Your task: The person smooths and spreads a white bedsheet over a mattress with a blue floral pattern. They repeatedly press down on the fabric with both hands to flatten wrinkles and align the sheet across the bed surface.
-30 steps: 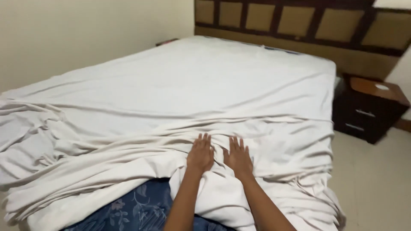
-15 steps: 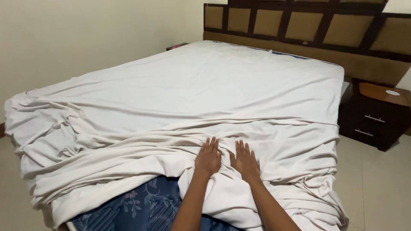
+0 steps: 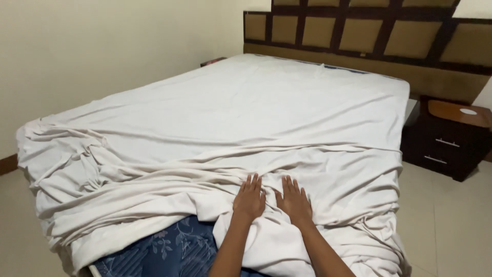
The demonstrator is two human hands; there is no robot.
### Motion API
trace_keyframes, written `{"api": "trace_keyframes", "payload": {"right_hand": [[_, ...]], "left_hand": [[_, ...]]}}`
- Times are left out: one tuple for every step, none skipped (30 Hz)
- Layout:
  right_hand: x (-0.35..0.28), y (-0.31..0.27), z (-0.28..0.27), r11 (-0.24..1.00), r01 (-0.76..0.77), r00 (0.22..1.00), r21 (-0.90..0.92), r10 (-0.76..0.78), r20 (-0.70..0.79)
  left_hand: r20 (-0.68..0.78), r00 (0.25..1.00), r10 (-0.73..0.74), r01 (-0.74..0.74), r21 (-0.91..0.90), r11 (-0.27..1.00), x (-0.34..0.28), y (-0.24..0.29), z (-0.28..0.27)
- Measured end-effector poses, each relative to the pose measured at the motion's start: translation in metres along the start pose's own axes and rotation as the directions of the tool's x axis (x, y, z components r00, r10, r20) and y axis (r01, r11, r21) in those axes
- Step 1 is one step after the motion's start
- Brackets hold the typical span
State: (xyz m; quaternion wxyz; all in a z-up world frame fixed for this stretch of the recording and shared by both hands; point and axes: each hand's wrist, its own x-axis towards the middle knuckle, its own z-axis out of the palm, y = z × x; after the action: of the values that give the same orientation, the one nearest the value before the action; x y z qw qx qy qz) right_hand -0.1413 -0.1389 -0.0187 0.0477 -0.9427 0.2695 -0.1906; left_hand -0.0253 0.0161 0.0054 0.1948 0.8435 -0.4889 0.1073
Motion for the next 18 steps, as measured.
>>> {"api": "trace_keyframes", "payload": {"right_hand": [[0.002, -0.002, -0.005, 1.000, 0.003, 1.000, 0.001, -0.003, -0.006], [-0.001, -0.003, -0.009, 1.000, -0.004, 1.000, -0.002, 0.004, 0.018], [-0.004, -0.003, -0.012, 1.000, -0.010, 0.999, -0.006, 0.010, 0.043], [-0.006, -0.005, -0.015, 1.000, -0.013, 0.999, -0.006, 0.013, 0.045], [-0.008, -0.007, -0.017, 1.000, -0.016, 0.999, -0.002, 0.016, 0.047], [-0.011, -0.008, -0.020, 1.000, -0.016, 0.999, -0.001, 0.016, 0.051], [-0.014, -0.006, -0.023, 1.000, -0.015, 0.998, -0.004, 0.016, 0.055], [-0.013, -0.008, -0.026, 1.000, -0.013, 0.998, 0.008, 0.013, 0.064], [-0.012, -0.010, -0.029, 1.000, -0.011, 0.997, 0.020, 0.009, 0.073], [-0.013, -0.008, -0.028, 1.000, -0.010, 0.997, 0.022, 0.009, 0.078], [-0.015, -0.005, -0.026, 1.000, -0.017, 0.995, 0.009, 0.016, 0.100], [-0.014, -0.004, -0.024, 1.000, -0.023, 0.993, -0.003, 0.023, 0.119], [-0.013, -0.006, -0.027, 1.000, -0.022, 0.992, 0.000, 0.022, 0.121], [-0.017, -0.007, -0.029, 1.000, -0.028, 0.992, -0.001, 0.028, 0.125], [-0.021, -0.008, -0.032, 0.999, -0.033, 0.991, -0.001, 0.033, 0.130], [-0.024, -0.009, -0.035, 1.000, -0.025, 0.991, -0.002, 0.025, 0.132], [-0.027, -0.010, -0.039, 1.000, -0.024, 0.991, 0.005, 0.023, 0.133], [-0.026, -0.012, -0.045, 1.000, -0.023, 0.992, 0.013, 0.021, 0.127]], "left_hand": [[-0.006, 1.000, 0.001, -0.001, 0.003, 1.000, 0.002, 0.000, -0.002], [-0.007, 1.000, -0.005, 0.005, 0.004, 1.000, -0.002, 0.002, 0.000], [-0.008, 1.000, -0.011, 0.011, 0.005, 1.000, -0.005, 0.004, 0.001], [-0.005, 1.000, -0.010, 0.010, 0.004, 1.000, -0.007, 0.005, 0.000], [0.002, 1.000, -0.010, 0.010, 0.002, 1.000, -0.008, 0.006, -0.001], [0.008, 1.000, -0.014, 0.014, -0.002, 1.000, -0.010, 0.008, -0.001], [0.010, 1.000, -0.016, 0.017, -0.006, 1.000, -0.012, 0.012, -0.002], [0.034, 0.999, -0.028, 0.028, -0.005, 1.000, -0.012, 0.012, -0.007], [0.057, 0.998, -0.040, 0.040, -0.005, 0.999, -0.012, 0.012, -0.012], [0.060, 0.997, -0.043, 0.043, -0.004, 0.999, -0.013, 0.013, -0.011], [0.061, 0.997, -0.045, 0.046, -0.018, 0.999, -0.015, 0.014, -0.009], [0.059, 0.997, -0.045, 0.047, -0.029, 0.998, -0.015, 0.014, -0.009], [0.061, 0.997, -0.047, 0.049, -0.027, 0.998, -0.015, 0.012, -0.008], [0.052, 0.998, -0.037, 0.038, -0.016, 0.999, -0.017, 0.014, -0.005], [0.043, 0.999, -0.028, 0.028, -0.004, 1.000, -0.020, 0.015, -0.002], [0.041, 0.999, -0.035, 0.035, -0.005, 0.999, -0.022, 0.016, -0.003], [0.023, 0.999, -0.033, 0.033, -0.005, 0.999, -0.024, 0.016, -0.004], [0.002, 1.000, -0.027, 0.027, -0.001, 1.000, -0.022, 0.016, -0.007]]}}
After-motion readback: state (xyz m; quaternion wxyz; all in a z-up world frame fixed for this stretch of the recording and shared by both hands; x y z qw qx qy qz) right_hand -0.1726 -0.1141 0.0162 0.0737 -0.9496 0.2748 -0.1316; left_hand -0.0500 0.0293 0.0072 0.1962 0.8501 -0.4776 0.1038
